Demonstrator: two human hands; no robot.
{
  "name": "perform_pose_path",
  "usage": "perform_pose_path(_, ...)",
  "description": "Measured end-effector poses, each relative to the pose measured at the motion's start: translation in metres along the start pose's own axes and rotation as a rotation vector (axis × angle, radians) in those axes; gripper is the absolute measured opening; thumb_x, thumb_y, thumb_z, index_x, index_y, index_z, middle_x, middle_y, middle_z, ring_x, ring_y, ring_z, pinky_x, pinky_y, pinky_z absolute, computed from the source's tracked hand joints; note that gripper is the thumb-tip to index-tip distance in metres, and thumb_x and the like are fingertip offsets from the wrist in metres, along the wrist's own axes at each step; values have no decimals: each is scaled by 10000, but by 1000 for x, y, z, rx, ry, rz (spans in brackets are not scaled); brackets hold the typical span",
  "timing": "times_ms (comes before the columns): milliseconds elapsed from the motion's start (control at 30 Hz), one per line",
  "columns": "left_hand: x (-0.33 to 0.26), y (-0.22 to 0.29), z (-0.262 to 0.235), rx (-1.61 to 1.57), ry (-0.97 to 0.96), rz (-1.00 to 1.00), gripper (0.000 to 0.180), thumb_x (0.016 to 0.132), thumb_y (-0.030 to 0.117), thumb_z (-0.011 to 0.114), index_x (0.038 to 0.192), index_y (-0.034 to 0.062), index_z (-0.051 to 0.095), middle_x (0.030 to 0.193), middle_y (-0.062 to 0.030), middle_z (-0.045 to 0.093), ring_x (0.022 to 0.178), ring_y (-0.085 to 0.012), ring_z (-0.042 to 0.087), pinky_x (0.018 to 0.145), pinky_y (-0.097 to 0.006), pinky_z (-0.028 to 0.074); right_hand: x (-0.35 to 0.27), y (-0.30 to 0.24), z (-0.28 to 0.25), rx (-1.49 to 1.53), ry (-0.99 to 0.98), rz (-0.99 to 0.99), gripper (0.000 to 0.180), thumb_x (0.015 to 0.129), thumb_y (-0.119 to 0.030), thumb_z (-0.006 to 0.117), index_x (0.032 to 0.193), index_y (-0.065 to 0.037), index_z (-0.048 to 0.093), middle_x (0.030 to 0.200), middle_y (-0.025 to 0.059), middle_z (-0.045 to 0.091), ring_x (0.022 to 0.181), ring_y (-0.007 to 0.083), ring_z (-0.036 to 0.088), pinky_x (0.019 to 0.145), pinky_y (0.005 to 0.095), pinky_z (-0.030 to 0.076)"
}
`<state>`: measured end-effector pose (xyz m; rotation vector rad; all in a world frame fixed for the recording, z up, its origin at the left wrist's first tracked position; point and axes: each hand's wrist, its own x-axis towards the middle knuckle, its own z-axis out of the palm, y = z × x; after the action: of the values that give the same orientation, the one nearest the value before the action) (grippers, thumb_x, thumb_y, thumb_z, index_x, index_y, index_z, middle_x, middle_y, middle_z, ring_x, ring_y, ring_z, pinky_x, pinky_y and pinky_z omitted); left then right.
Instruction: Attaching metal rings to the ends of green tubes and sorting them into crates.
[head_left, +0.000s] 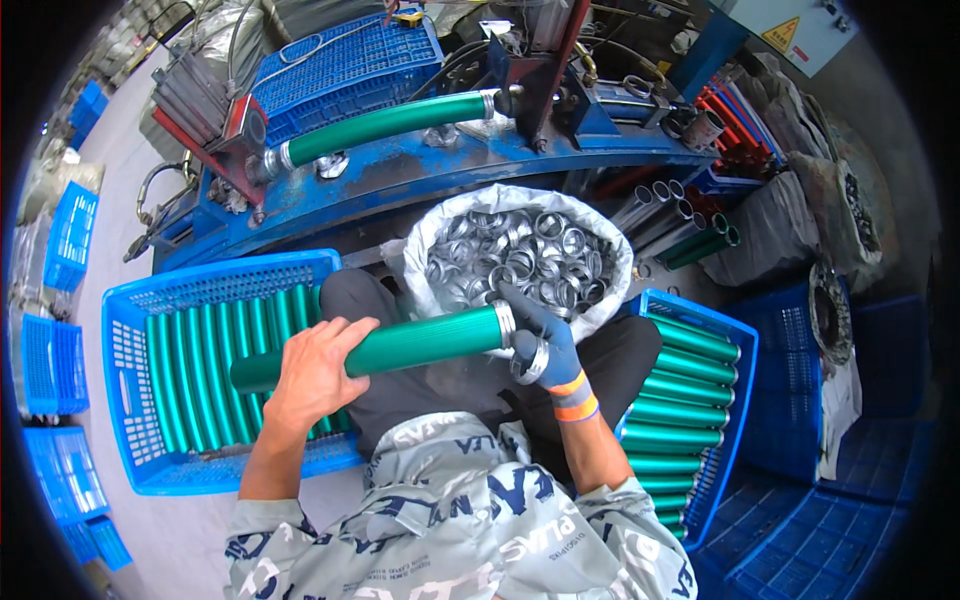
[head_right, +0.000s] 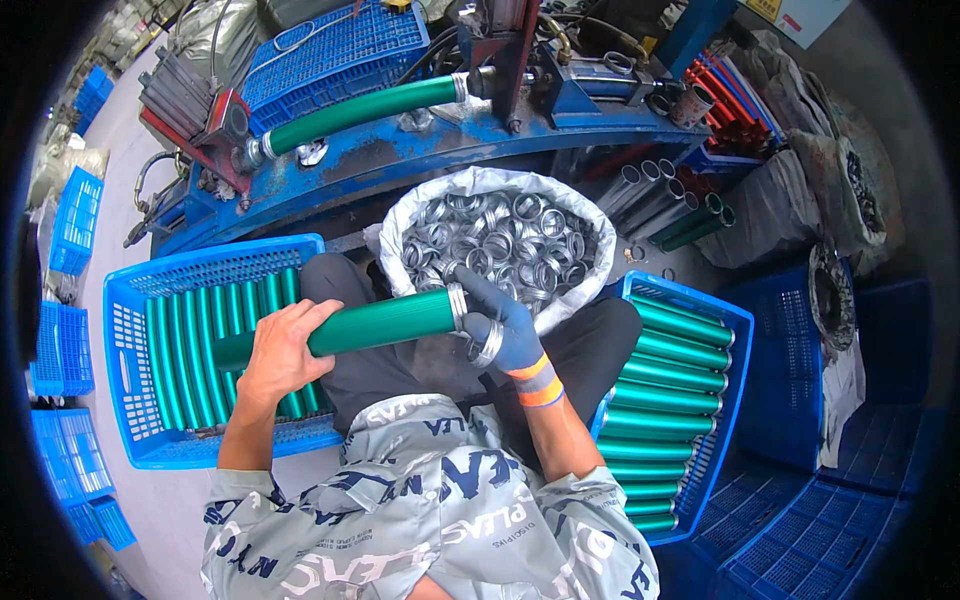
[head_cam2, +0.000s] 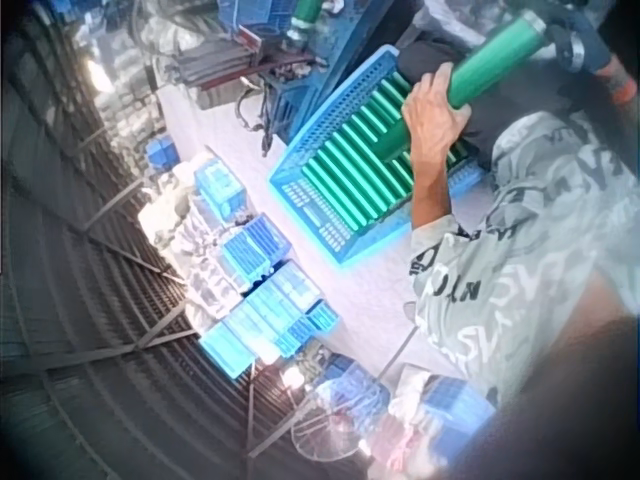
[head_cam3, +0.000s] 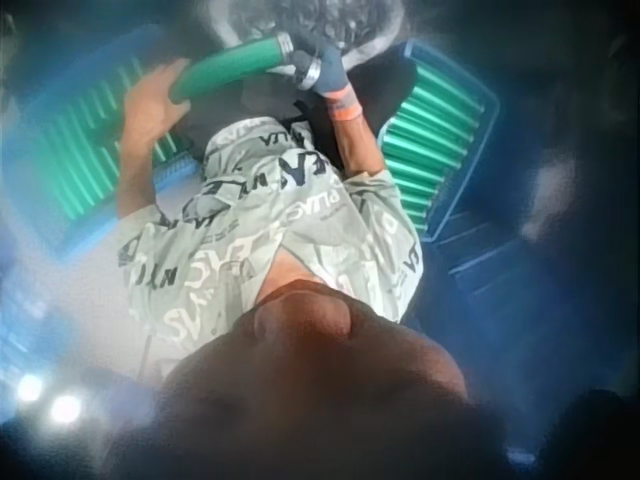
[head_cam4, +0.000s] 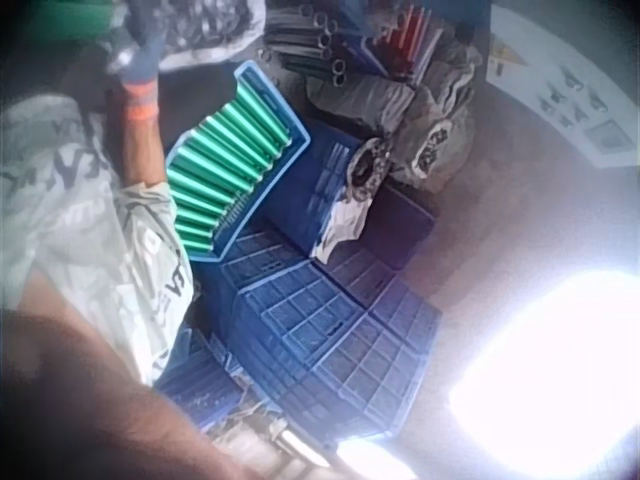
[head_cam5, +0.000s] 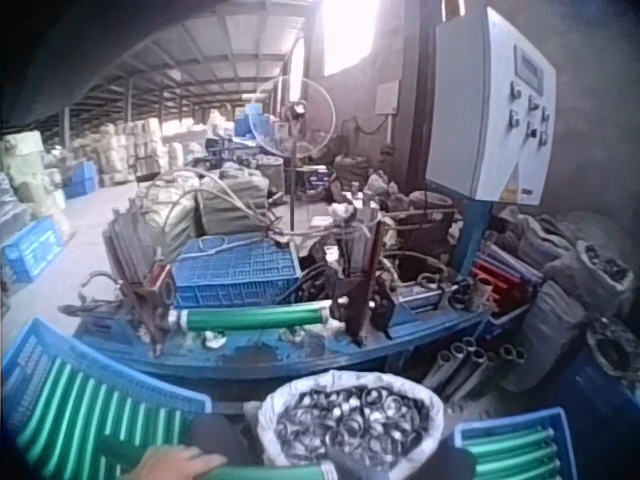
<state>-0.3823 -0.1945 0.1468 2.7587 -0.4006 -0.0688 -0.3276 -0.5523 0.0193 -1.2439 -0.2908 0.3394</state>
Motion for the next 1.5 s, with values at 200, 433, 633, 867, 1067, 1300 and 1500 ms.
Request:
perform_pose_path(200,0,-1,18,24,70,-5,736,654,77,836,1382,114,729,1039,-105,715,990,-361,719,859,-488,586,3,2,7,60,21,6,665,1110,-120,716,1697,68,466,1552,170,662,1373,221,655,1171,362,529)
perform_pose_path(433,-3,2,18,-496,253,-230,587,842,126,851,1408,70,705,1203,-118,786,1140,-249,758,1020,-404,586,21,18,-33,-164,286,483,212,1122,-171,699,1251,-3,719,1292,124,782,1083,211,786,880,329,637)
perform_pose_path(633,-16,-17,53,-1579,587,-325,567,1078,306,765,1535,24,580,1459,-215,708,1370,-338,689,1196,-510,542,1,12,-3,742,197,270,510,1059,-383,827,1401,-18,726,1369,134,783,1331,327,748,1034,462,653)
perform_pose_path(867,-16,-4,78,-2028,679,-378,511,1133,434,713,1483,67,643,1509,-203,700,1387,-324,706,1193,-526,602,-3,12,5,377,168,161,663,955,-209,932,1510,21,650,1424,120,748,1276,217,732,1135,408,588)
perform_pose_path(1067,-11,0,84,-1958,679,-382,479,1140,414,705,1469,69,670,1509,-182,708,1367,-312,718,1161,-509,616,4,0,10,200,106,-121,982,874,-23,919,1704,46,399,1548,160,653,1400,224,654,1208,391,524)
perform_pose_path(1300,-15,1,90,-1910,665,-413,395,1129,371,726,1422,106,711,1493,-175,721,1347,-303,729,1122,-527,637,2,2,21,275,64,-78,854,1009,-119,791,1737,61,384,1640,145,598,1450,221,616,1252,387,464)
perform_pose_path(1500,-16,1,93,-1916,688,-420,363,1119,324,742,1412,112,707,1487,-171,724,1321,-299,744,1034,-497,683,0,-4,26,245,30,-37,817,1049,-120,737,1750,66,362,1620,123,609,1430,180,598,1233,355,457)
